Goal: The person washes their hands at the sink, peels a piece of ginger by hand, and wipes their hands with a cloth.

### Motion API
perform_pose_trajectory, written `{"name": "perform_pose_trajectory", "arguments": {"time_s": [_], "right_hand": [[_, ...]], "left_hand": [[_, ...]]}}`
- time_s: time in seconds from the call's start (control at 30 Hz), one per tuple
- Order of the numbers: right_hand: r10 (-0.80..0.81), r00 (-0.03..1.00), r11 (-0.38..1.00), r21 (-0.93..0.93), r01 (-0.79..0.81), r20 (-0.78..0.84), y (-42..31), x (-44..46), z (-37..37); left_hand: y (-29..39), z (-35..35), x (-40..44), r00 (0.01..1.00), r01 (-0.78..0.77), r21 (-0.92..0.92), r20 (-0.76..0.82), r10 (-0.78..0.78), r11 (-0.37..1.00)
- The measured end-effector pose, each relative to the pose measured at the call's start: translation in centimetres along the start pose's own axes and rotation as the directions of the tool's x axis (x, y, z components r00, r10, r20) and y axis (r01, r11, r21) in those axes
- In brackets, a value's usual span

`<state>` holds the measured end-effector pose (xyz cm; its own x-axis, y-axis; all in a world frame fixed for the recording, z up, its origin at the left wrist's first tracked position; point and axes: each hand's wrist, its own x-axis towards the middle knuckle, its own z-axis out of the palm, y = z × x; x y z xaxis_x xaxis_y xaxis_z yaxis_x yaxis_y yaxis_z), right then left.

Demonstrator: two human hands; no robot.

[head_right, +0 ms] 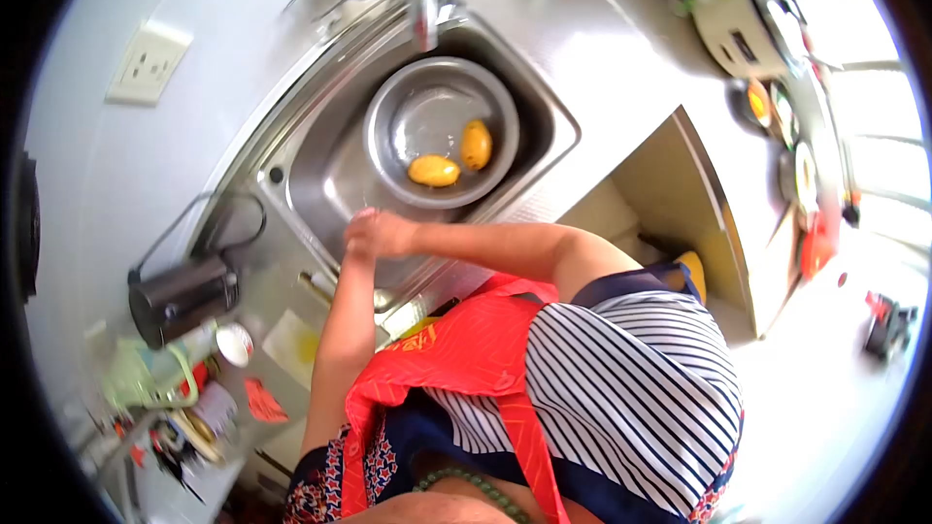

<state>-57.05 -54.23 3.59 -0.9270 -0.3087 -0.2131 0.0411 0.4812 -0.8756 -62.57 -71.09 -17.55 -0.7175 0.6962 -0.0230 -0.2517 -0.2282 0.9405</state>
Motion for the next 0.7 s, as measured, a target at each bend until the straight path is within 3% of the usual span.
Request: {"name": "perform_pose_trajectory", "arguments": {"time_s": [0.03,0.1,0.2,0.23,0.27,0.3,0.37,0.4,0.5,0.6,0.7], "right_hand": [[-0.115,0.99,0.991,0.063,0.119,-0.076,1.7,0.1,2.4],[-0.023,0.99,1.0,-0.014,0.021,-0.14,0.2,-1.5,2.7],[0.138,0.979,0.99,0.01,-0.138,-0.15,0.7,-2.0,2.9],[0.201,0.965,0.98,0.039,-0.197,-0.168,1.6,-1.7,3.1],[0.292,0.936,0.953,0.145,-0.267,-0.196,4.6,-0.5,4.9],[0.332,0.929,0.94,0.144,-0.31,-0.164,5.2,-0.5,4.8],[0.407,0.908,0.909,0.14,-0.392,-0.101,6.1,-1.3,3.8],[0.521,0.853,0.806,0.309,-0.504,0.032,3.9,-2.7,2.1],[0.419,0.885,0.9,0.22,-0.376,-0.204,6.1,-3.3,4.6],[0.401,0.857,0.916,0.115,-0.385,-0.324,6.6,-3.5,6.1],[0.428,0.857,0.903,0.161,-0.397,-0.287,3.9,-4.5,5.6]], "left_hand": [[0.4,0.7,0.4,0.974,0.198,-0.15,-0.082,-0.212,0.969],[1.5,1.4,0.9,0.76,0.513,-0.441,-0.167,-0.629,0.737],[-0.2,1.6,0.8,0.866,0.497,-0.22,0.065,-0.496,0.839],[-0.1,1.8,0.9,0.898,0.423,0.128,0.073,-0.434,0.897],[1.5,3.1,1.1,0.924,0.285,0.456,0.104,-0.368,0.843],[4.1,5.0,1.3,0.939,0.104,0.722,0.156,-0.308,0.684],[9.0,8.7,2.0,0.861,0.107,0.925,0.097,-0.5,0.364],[11.2,10.0,2.0,0.817,0.083,0.98,0.037,-0.575,0.181],[15.5,12.2,1.3,0.901,-0.019,1.0,0.008,-0.434,-0.02],[15.9,11.7,1.1,0.92,-0.169,0.985,0.148,-0.364,-0.027],[15.2,10.6,1.5,0.877,-0.123,0.981,0.178,-0.446,0.149]]}}
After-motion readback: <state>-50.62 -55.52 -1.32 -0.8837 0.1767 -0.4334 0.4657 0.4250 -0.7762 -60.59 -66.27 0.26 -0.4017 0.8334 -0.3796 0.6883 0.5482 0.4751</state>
